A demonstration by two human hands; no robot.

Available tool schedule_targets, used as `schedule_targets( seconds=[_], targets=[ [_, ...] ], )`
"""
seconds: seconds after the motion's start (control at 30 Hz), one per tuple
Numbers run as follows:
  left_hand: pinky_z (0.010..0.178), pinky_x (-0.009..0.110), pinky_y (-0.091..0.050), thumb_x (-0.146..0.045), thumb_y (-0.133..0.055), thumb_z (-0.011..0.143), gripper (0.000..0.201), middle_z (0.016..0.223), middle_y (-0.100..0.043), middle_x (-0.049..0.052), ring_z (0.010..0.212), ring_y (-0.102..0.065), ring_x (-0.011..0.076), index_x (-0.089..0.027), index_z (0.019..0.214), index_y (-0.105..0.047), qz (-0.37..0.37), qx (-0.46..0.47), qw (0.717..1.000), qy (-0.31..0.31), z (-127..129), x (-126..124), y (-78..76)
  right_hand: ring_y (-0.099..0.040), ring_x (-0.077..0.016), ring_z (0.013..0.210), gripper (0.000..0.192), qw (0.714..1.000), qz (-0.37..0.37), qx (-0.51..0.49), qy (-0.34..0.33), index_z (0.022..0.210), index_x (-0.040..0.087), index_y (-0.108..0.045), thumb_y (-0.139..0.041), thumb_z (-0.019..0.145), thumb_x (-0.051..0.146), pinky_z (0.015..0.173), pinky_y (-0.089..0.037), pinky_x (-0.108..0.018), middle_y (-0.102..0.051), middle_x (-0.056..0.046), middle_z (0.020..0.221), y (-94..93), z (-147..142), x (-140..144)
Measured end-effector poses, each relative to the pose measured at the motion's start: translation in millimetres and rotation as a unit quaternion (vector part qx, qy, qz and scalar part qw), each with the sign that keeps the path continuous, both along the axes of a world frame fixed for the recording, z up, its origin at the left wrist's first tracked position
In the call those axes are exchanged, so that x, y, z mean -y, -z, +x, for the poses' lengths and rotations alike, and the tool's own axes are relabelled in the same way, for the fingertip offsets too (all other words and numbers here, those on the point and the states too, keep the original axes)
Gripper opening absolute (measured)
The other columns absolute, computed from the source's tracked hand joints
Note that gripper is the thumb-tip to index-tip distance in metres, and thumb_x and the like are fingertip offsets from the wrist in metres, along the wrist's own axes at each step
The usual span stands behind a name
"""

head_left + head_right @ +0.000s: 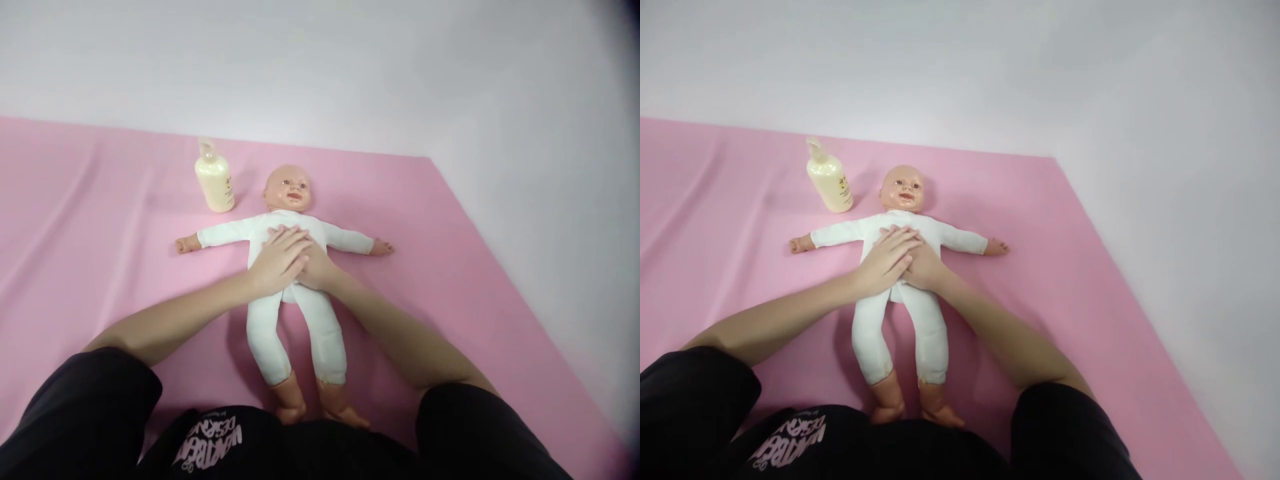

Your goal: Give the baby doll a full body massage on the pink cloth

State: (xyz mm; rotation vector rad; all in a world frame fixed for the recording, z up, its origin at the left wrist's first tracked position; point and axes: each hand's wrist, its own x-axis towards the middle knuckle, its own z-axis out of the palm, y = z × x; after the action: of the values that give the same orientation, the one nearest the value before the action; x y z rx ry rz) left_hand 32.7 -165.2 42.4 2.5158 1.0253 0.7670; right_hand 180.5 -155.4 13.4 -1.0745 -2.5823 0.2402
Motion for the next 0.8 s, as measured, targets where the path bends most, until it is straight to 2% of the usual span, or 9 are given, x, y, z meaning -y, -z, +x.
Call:
schedule_targets(
  seconds=[0.07,0.2,0.3,0.43,0.53,0.67,0.8],
  targets=[
    [0.13,0.053,-0.021,-0.032,-0.032,0.105,0.049,0.16,-0.048,0.012,0.156,-0.032,0.0264,-0.016,0.146,-0.054,-0.021,-0.009,0.999,-0.046,-6,-11,4.6,-0.026,-0.0284,0.159,0.061,1.0,-0.003,-0.017,0.011,0.161,0.025,-0.034,-0.042,0.103,0.04,0.131,-0.012,-0.06,-0.042,-0.008,0.165,-5.3,2,-4],
    [0.131,0.05,-0.02,-0.034,-0.029,0.106,0.053,0.165,-0.039,0.009,0.159,-0.025,0.0237,-0.018,0.153,-0.045,-0.044,-0.008,0.995,-0.092,-16,-22,10.6,-0.031,-0.0262,0.157,0.056,0.997,-0.025,-0.049,0.061,0.159,0.022,-0.038,-0.035,0.105,0.035,0.131,-0.019,-0.055,-0.045,-0.008,0.163,-15.8,7,-8],
    [0.13,0.049,-0.02,-0.038,-0.027,0.106,0.055,0.168,-0.035,0.009,0.159,-0.026,0.0231,-0.019,0.156,-0.04,-0.062,0.003,0.991,-0.123,-22,-30,17.0,-0.026,-0.0297,0.159,0.057,0.99,-0.038,-0.05,0.124,0.158,0.02,-0.041,-0.037,0.104,0.038,0.13,-0.022,-0.055,-0.036,-0.007,0.168,-18.1,11,-10],
    [0.13,0.047,-0.022,-0.039,-0.026,0.106,0.058,0.166,-0.037,0.011,0.157,-0.031,0.0248,-0.015,0.157,-0.038,-0.072,0.0,0.983,-0.167,-32,-45,27.0,-0.026,-0.0317,0.159,0.061,0.981,-0.052,-0.049,0.179,0.161,0.021,-0.035,-0.036,0.104,0.043,0.128,-0.027,-0.054,-0.031,-0.005,0.17,-14.0,25,-20],
    [0.128,0.048,-0.027,-0.04,-0.026,0.106,0.06,0.162,-0.044,0.014,0.153,-0.039,0.0278,-0.011,0.156,-0.039,-0.068,-0.026,0.976,-0.204,-39,-54,29.3,-0.038,-0.0329,0.153,0.064,0.97,-0.06,-0.047,0.232,0.159,0.015,-0.037,-0.035,0.103,0.048,0.125,-0.033,-0.051,-0.04,-0.012,0.165,-8.3,40,-35],
    [0.123,0.048,-0.034,-0.043,-0.027,0.106,0.06,0.155,-0.052,0.015,0.143,-0.049,0.0311,-0.01,0.152,-0.045,-0.036,-0.083,0.97,-0.228,-44,-56,25.2,-0.056,-0.033,0.136,0.057,0.954,-0.054,-0.011,0.295,0.146,0.014,-0.055,-0.028,0.106,0.045,0.118,-0.038,-0.051,-0.062,-0.016,0.146,-1.6,58,-54],
    [0.116,0.047,-0.039,-0.041,-0.028,0.106,0.057,0.143,-0.062,0.017,0.132,-0.057,0.0328,-0.009,0.144,-0.054,0.006,-0.148,0.956,-0.254,-51,-59,21.6,-0.057,-0.0323,0.134,0.054,0.943,-0.03,0.041,0.328,0.14,0.012,-0.06,-0.027,0.107,0.039,0.117,-0.036,-0.051,-0.065,-0.016,0.142,0.8,73,-64]
  ],
)
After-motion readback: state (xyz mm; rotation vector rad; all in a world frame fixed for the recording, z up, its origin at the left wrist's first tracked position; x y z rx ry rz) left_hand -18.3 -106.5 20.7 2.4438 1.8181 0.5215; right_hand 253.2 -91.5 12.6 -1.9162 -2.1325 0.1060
